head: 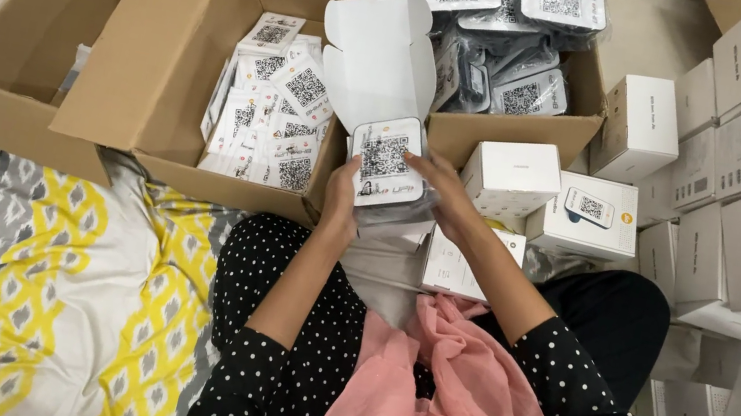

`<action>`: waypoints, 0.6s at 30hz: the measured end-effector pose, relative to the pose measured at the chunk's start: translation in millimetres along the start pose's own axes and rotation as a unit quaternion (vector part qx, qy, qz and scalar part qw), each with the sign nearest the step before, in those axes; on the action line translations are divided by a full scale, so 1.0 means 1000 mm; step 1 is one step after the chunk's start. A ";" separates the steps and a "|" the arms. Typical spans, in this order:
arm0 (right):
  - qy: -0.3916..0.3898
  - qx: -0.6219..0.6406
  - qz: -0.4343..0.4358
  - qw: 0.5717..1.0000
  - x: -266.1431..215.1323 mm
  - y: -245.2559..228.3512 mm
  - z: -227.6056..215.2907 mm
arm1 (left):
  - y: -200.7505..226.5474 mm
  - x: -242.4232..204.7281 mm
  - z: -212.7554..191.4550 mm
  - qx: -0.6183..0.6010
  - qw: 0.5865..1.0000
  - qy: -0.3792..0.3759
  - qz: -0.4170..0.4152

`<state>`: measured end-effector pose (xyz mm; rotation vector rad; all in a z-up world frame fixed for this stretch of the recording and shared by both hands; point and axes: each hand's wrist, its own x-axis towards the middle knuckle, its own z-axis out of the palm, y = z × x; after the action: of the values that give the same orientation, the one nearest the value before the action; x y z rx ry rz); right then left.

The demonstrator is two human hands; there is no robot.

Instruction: The person packs electronic devices and QR code labels into product boxes.

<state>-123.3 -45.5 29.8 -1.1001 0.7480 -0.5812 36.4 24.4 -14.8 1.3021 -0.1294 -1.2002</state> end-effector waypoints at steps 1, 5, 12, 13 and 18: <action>0.036 0.023 0.053 0.998 0.004 0.005 -0.003 | -0.007 0.010 -0.002 -0.008 1.000 -0.024 -0.007; 0.132 0.040 0.135 0.981 0.031 0.042 -0.023 | -0.018 0.019 0.004 0.099 0.994 -0.031 0.043; 0.151 0.019 0.098 0.984 0.066 0.084 -0.037 | -0.029 -0.017 -0.005 0.504 0.788 -0.050 0.352; 0.131 0.003 0.069 0.989 0.067 0.085 -0.036 | -0.016 -0.034 -0.001 0.582 0.718 -0.053 0.379; 0.150 -0.111 0.006 0.983 0.057 0.075 -0.022 | -0.001 -0.041 -0.002 0.689 0.623 -0.103 0.355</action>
<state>-101.0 -73.8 -59.4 -1.2264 1.0999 -0.6741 18.6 55.6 4.9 2.0207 -1.8727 -0.3463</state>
